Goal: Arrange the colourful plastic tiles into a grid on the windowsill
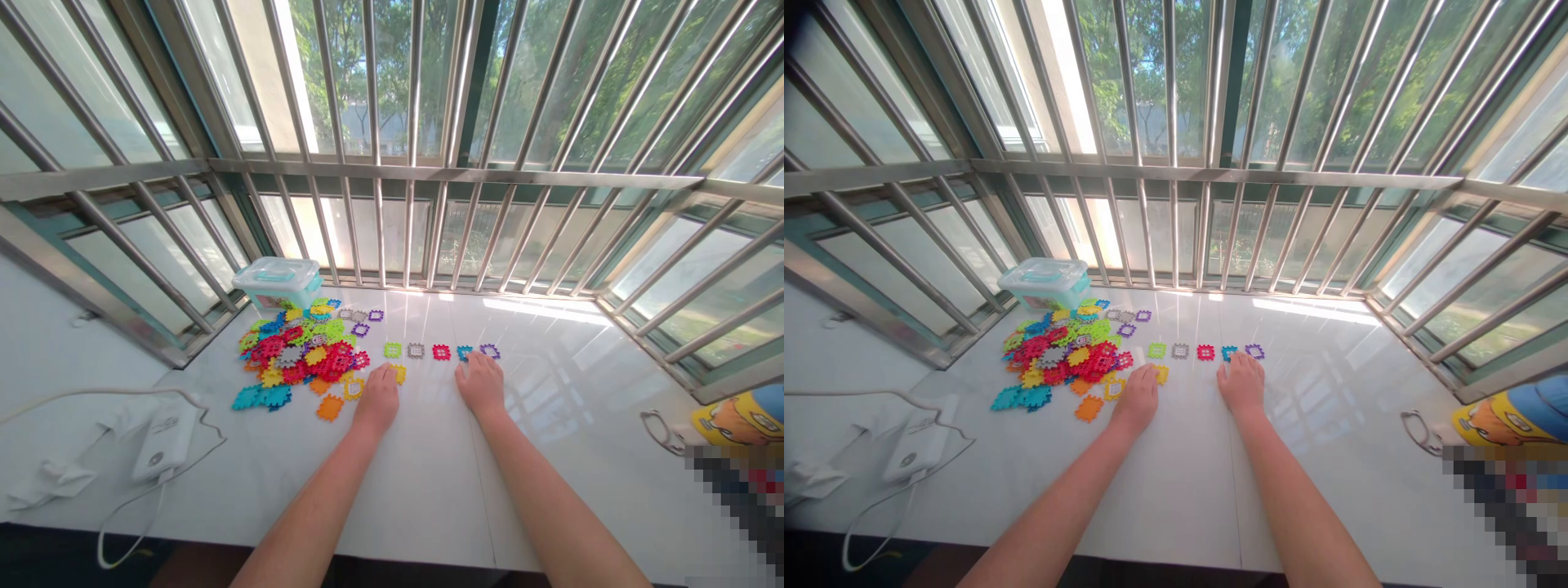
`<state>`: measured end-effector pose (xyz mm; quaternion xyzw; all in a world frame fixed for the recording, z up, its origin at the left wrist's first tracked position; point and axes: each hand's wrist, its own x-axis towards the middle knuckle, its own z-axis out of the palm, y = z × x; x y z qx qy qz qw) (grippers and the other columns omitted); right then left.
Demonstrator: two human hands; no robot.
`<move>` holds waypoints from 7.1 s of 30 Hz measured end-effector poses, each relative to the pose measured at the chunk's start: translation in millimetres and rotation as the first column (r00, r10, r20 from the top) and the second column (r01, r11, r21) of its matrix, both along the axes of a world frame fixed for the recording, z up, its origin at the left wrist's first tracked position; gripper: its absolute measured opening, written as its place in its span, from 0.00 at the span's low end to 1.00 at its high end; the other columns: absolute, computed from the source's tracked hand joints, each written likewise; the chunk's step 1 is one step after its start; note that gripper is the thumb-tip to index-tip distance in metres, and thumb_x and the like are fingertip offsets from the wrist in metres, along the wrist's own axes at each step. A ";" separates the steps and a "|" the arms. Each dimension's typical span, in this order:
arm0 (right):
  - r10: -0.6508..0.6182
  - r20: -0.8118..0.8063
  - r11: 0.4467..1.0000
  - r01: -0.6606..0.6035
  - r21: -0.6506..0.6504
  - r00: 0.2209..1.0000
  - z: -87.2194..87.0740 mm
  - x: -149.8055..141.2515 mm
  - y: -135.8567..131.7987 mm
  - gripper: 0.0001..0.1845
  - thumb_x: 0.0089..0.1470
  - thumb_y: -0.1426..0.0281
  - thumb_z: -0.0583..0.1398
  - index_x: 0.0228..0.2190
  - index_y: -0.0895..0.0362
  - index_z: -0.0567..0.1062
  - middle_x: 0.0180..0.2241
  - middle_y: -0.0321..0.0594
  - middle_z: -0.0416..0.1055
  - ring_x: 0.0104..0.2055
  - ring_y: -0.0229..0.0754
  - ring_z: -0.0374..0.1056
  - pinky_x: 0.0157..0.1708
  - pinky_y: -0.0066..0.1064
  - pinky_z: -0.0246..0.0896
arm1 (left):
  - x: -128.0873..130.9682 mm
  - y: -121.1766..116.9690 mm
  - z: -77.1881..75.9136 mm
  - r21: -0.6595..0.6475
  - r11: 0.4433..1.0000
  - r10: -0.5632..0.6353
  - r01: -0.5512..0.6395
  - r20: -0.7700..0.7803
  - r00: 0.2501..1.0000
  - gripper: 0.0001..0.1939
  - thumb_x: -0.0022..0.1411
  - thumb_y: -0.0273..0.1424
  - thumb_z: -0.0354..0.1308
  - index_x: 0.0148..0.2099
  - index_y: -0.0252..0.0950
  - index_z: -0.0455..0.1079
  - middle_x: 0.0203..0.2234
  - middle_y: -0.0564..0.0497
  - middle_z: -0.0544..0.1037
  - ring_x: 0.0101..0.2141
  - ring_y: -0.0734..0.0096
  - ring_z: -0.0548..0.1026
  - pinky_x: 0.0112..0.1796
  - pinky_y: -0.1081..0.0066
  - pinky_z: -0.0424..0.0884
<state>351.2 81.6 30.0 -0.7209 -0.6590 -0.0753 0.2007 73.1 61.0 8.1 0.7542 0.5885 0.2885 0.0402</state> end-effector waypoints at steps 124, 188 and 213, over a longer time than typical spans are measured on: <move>-0.127 0.007 0.946 0.123 -0.300 0.992 14.0 -24.2 -43.9 0.16 0.70 0.63 0.51 0.38 0.54 0.77 0.38 0.42 0.79 0.37 0.42 0.73 0.34 0.32 0.52 | 59.4 -84.5 28.9 -0.045 0.991 -0.131 0.125 -0.188 0.973 0.21 0.70 0.32 0.56 0.63 0.50 0.73 0.59 0.44 0.73 0.56 0.52 0.70 0.57 0.50 0.67; -0.126 -0.013 0.937 0.115 -0.329 0.992 20.7 -23.8 -45.6 0.17 0.71 0.63 0.50 0.40 0.54 0.77 0.38 0.42 0.78 0.36 0.42 0.71 0.34 0.31 0.51 | 5.6 -127.7 29.2 -0.018 0.989 -0.143 0.144 0.011 0.990 0.10 0.72 0.26 0.54 0.50 0.42 0.74 0.46 0.46 0.77 0.46 0.61 0.75 0.48 0.61 0.72; 0.022 -0.018 0.956 -0.027 -0.291 1.000 5.8 -61.4 -90.7 0.32 0.69 0.57 0.49 0.70 0.51 0.63 0.74 0.45 0.53 0.75 0.55 0.46 0.72 0.58 0.32 | -25.1 -125.2 33.5 0.010 1.000 -0.023 0.021 0.234 0.972 0.07 0.69 0.25 0.52 0.42 0.40 0.70 0.39 0.47 0.77 0.43 0.61 0.75 0.48 0.61 0.72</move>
